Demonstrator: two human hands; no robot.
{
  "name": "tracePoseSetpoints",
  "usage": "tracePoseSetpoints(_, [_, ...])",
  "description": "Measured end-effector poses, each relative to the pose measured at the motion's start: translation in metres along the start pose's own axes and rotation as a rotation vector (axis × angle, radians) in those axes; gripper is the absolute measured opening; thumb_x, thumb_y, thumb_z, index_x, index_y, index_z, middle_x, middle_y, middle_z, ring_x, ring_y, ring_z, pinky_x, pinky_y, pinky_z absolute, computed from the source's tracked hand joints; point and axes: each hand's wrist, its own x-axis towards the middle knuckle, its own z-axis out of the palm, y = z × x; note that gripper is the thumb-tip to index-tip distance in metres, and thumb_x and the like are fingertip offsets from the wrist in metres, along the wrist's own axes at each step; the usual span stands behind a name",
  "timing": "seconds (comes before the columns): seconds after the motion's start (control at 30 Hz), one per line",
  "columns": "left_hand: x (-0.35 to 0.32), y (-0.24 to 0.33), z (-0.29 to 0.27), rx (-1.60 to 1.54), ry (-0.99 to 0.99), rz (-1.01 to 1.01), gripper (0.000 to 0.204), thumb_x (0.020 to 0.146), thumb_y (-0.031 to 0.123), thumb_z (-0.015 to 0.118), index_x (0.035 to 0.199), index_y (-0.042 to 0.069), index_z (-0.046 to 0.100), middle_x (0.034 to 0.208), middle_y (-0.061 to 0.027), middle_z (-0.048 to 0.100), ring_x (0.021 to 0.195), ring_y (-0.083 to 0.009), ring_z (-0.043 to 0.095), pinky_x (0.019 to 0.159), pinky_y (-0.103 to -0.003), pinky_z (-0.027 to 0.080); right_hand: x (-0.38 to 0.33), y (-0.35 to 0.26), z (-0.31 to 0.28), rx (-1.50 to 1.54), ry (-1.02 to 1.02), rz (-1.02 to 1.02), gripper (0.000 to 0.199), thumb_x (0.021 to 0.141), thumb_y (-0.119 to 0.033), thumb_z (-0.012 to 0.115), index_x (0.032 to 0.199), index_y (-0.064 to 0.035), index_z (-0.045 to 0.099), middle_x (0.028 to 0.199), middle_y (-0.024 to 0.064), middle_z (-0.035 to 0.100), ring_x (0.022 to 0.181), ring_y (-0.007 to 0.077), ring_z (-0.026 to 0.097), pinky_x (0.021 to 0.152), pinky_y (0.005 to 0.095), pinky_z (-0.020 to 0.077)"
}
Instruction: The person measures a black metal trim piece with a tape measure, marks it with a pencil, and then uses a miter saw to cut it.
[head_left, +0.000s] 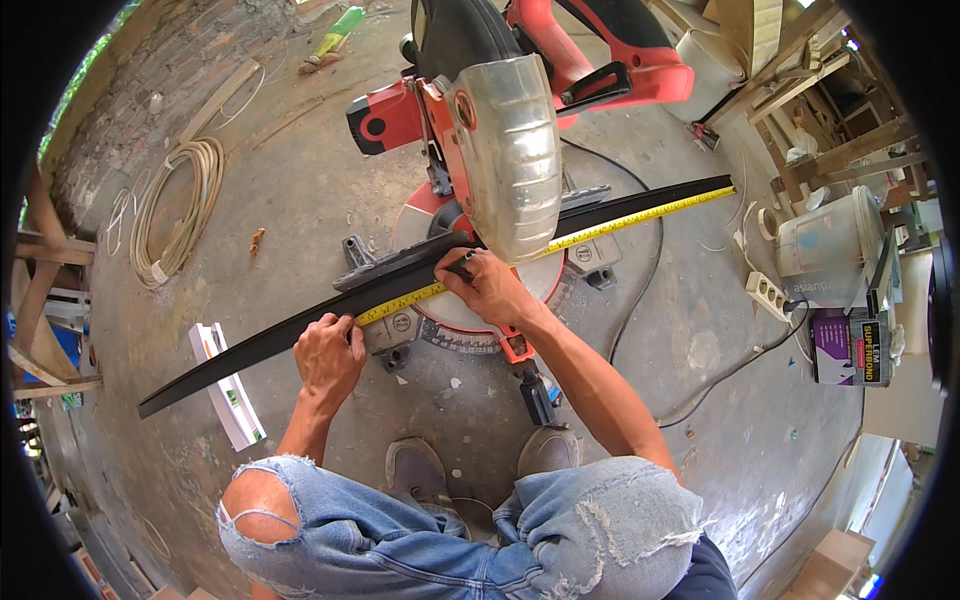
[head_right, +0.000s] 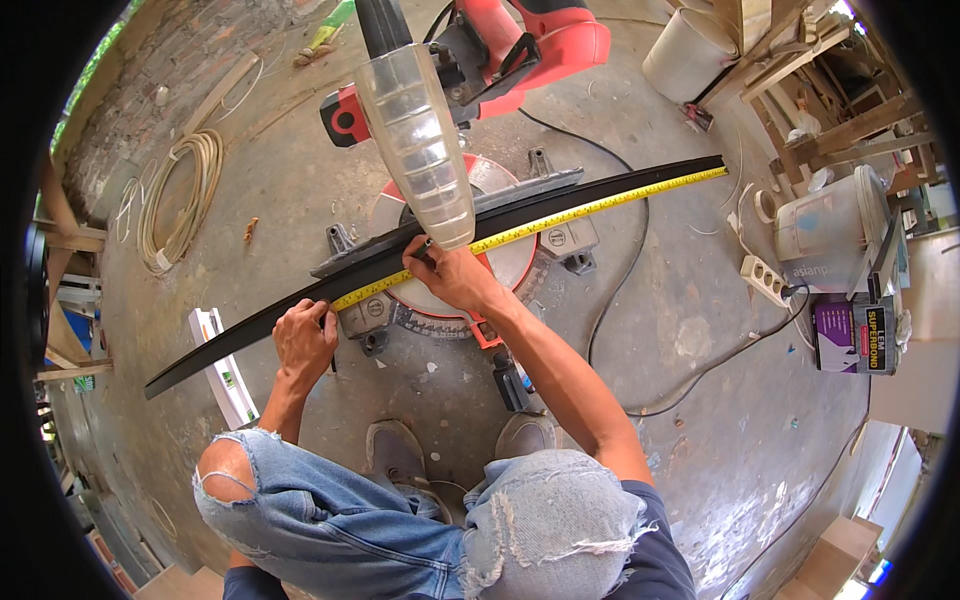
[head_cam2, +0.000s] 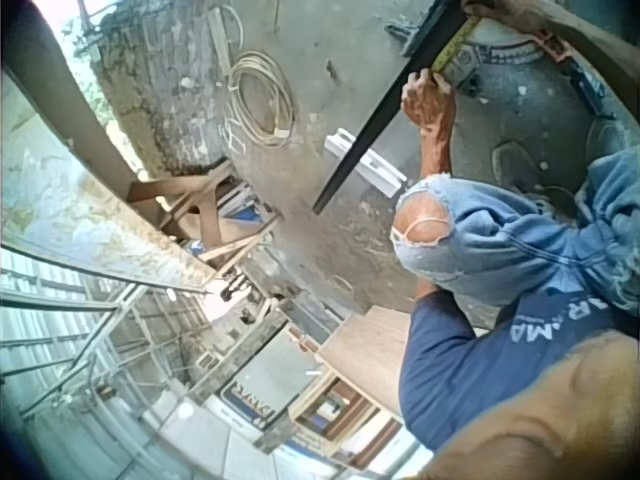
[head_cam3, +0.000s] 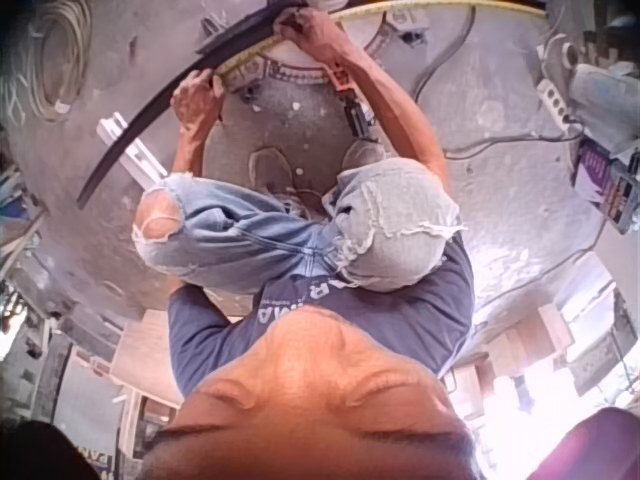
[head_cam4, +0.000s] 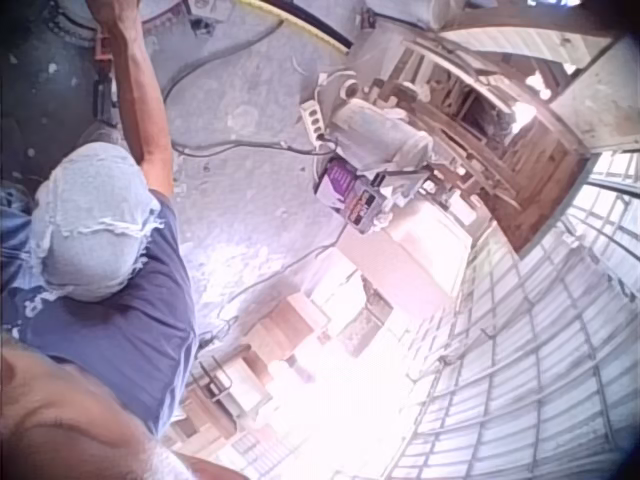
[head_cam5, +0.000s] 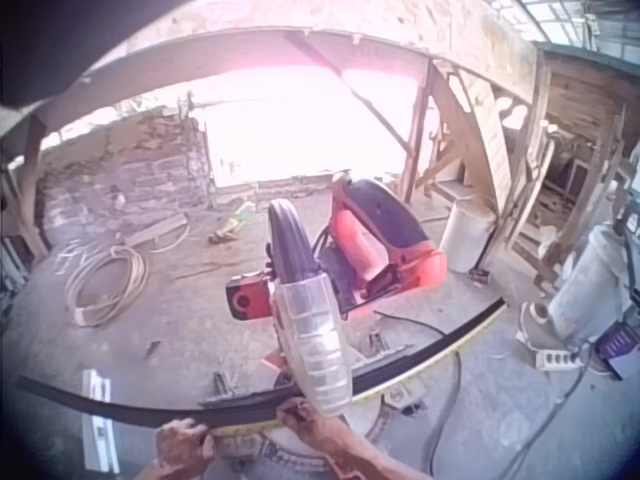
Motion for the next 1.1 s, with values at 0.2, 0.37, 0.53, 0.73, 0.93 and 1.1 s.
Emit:
tracePoseSetpoints(0.2, [0.001,0.003,0.002,-0.014,-0.020,-0.007,0.019,0.092,0.020,0.068,0.098,0.004,0.078,0.087,-0.0143,0.071,0.079,-0.0359,0.070,0.071,-0.044,0.055,-0.002,0.003,-0.002,-0.029,0.007,-0.002,0.016,0.099,-0.012,0.068,0.108,0.0007,0.066,0.085,0.0133,0.064,0.077,0.0197,0.063,0.070,0.0364,0.0506])
tracePoseSetpoints(0.37, [-0.002,-0.001,-0.005,0.004,-0.014,-0.018,0.019,0.092,0.020,0.068,0.098,0.005,0.078,0.086,-0.0142,0.070,0.078,-0.0361,0.070,0.071,-0.045,0.055,0.002,-0.007,-0.001,-0.023,-0.030,0.030,0.016,0.099,-0.012,0.067,0.109,0.0004,0.066,0.088,0.0134,0.066,0.080,0.0201,0.065,0.073,0.0363,0.0519])
tracePoseSetpoints(0.53, [0.001,0.006,0.002,0.004,-0.002,-0.005,0.019,0.092,0.020,0.068,0.097,0.005,0.078,0.084,-0.0140,0.069,0.077,-0.0358,0.070,0.070,-0.045,0.055,-0.002,-0.008,-0.008,0.035,-0.045,0.138,0.015,0.100,-0.010,0.066,0.112,0.0002,0.064,0.090,0.0121,0.068,0.084,0.0195,0.067,0.076,0.0352,0.0533])
tracePoseSetpoints(0.73, [0.003,0.006,-0.005,0.006,-0.043,-0.069,0.019,0.089,0.021,0.067,0.089,0.005,0.077,0.084,-0.0145,0.069,0.080,-0.0357,0.070,0.072,-0.046,0.057,0.001,-0.012,-0.006,0.080,-0.038,0.154,0.016,0.100,-0.010,0.066,0.112,0.0006,0.064,0.088,0.0129,0.068,0.083,0.0190,0.066,0.076,0.0352,0.0531])
tracePoseSetpoints(0.93, [0.003,0.005,-0.002,-0.003,-0.020,-0.052,0.019,0.089,0.021,0.068,0.088,0.004,0.077,0.084,-0.0146,0.069,0.077,-0.0356,0.070,0.070,-0.046,0.057,0.001,-0.012,-0.008,0.067,-0.060,0.169,0.018,0.101,-0.012,0.067,0.113,0.0007,0.064,0.088,0.0127,0.068,0.082,0.0185,0.066,0.075,0.0350,0.0525])
tracePoseSetpoints(1.1, [0.004,0.006,-0.002,0.004,-0.033,-0.058,0.019,0.089,0.021,0.068,0.088,0.004,0.077,0.083,-0.0143,0.069,0.077,-0.0355,0.071,0.070,-0.046,0.057,0.001,-0.004,-0.005,0.044,-0.042,0.111,0.018,0.101,-0.013,0.067,0.112,0.0008,0.065,0.085,0.0122,0.066,0.079,0.0186,0.064,0.073,0.0358,0.0515])
